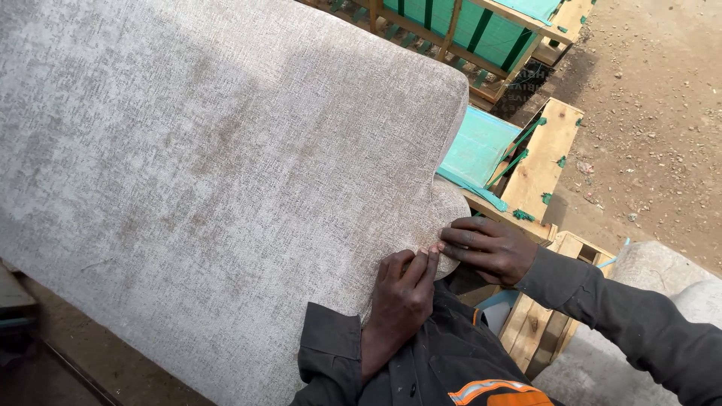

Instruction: Upholstering a curved armrest by stretching fabric and stapling it to a wooden frame.

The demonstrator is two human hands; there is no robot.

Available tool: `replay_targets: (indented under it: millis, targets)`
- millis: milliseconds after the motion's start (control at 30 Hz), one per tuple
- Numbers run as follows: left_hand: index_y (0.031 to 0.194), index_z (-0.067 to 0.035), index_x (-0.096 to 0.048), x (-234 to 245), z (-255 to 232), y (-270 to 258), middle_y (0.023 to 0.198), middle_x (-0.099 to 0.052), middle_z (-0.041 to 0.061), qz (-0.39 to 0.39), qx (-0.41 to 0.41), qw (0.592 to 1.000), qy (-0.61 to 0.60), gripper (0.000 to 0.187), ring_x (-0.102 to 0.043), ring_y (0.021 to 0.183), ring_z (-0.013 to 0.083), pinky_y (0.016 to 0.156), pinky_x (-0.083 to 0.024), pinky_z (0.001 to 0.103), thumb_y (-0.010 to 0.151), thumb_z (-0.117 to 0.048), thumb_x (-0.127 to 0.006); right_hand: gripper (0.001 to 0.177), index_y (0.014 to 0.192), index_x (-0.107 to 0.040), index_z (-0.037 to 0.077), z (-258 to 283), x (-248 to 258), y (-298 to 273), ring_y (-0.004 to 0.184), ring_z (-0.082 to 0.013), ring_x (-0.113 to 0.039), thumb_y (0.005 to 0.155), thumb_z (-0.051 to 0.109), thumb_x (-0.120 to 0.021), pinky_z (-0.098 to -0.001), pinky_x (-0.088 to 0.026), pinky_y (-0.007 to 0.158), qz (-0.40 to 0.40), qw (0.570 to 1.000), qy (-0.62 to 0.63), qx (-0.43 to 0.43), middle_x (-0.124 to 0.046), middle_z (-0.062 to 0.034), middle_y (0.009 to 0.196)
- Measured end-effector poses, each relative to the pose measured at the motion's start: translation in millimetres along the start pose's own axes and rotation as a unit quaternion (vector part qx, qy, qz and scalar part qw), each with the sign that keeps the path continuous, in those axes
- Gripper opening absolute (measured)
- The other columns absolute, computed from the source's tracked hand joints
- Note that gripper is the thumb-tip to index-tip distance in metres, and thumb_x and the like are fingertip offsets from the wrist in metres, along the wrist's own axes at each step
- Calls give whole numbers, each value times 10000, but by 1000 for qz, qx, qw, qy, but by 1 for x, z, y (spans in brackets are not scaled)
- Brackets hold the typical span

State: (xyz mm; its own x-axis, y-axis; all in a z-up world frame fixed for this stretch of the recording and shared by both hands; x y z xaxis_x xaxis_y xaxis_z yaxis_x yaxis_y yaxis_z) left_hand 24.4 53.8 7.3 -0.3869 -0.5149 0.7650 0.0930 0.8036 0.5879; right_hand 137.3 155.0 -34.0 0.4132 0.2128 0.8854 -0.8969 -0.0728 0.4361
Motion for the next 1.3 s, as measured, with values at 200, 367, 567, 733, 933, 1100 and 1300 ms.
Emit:
replay_targets:
  millis: [200, 367, 567, 733, 933, 1100, 1300]
  targets:
    - [1388, 3, -639, -7, 3, -9, 1231, -646, 107, 10, 15, 1000, -9, 387, -540, 1117, 299, 919, -476, 452, 1024, -129, -657, 369, 1450, -509, 210, 9, 13, -6, 1385, -403, -477, 1113, 79, -434, -651, -498, 1240, -149, 982, 59, -100, -484, -102, 1490]
    - [1371, -35, -661, -9, 7, -14, 1271, -621, 101, 2, 28, 999, -24, 425, -535, 1168, 310, 938, -470, 474, 950, -89, -656, 261, 1307, -640, 162, 7, 39, -60, 1356, -400, -513, 1090, 83, -519, -656, -507, 1220, -245, 896, -14, -369, -558, -99, 1412]
    - [1353, -52, -677, -2, 0, -10, 1242, -634, 61, -42, 11, 999, 29, 434, -568, 1138, 255, 931, -504, 406, 926, -130, -680, 299, 1190, -756, 39, 49, 22, -321, 1196, -365, -638, 1006, -74, -550, -493, -563, 845, -363, 633, -129, -672, -674, -181, 1246]
    - [1287, -67, -725, 2, -3, -7, 1153, -659, 57, -39, -3, 998, 43, 385, -571, 1086, 245, 908, -506, 388, 910, -139, -695, 325, 1164, -851, 91, 180, -2, -582, 752, -318, -656, 951, -12, -629, -434, -558, 563, -321, 303, -264, -858, -720, -224, 927]
    - [1190, -7, -836, -1, -9, -2, 1044, -686, 109, -69, -10, 995, 74, 297, -567, 1043, 284, 886, -524, 386, 935, -81, -704, 206, 1093, -633, 135, 276, 11, -617, 1182, -414, -375, 1013, 246, -788, -623, -489, 943, -124, 207, -405, -882, -435, -166, 1381]
    - [1141, 42, -859, -1, -5, -4, 1010, -671, 143, -98, -62, 991, 69, 304, -572, 998, 298, 859, -538, 373, 910, -73, -698, 737, 1306, -542, 40, 270, 22, -604, 1035, -441, -458, 897, 584, -824, -632, -450, 836, -181, 275, -420, -846, -450, -218, 1213]
    - [1237, 20, -788, -6, -5, -7, 1109, -657, 127, -59, 4, 997, 57, 328, -522, 1069, 307, 904, -516, 386, 938, -52, -674, 703, 1421, -502, 24, 309, -4, -636, 1176, -480, -548, 796, 146, -802, -657, -484, 886, -94, 141, -276, -946, -614, -270, 1282]
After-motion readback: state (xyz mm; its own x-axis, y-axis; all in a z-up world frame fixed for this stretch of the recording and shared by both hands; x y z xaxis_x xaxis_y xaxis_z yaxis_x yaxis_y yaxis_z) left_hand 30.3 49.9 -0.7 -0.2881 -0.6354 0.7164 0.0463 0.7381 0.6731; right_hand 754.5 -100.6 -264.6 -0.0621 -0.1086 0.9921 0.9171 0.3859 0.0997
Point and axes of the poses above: each hand's wrist, its own y-axis towards the middle knuckle, its own x-axis out of the back of the hand, z = x × y, the point moved 9 cm from there along y, towards the middle knuckle
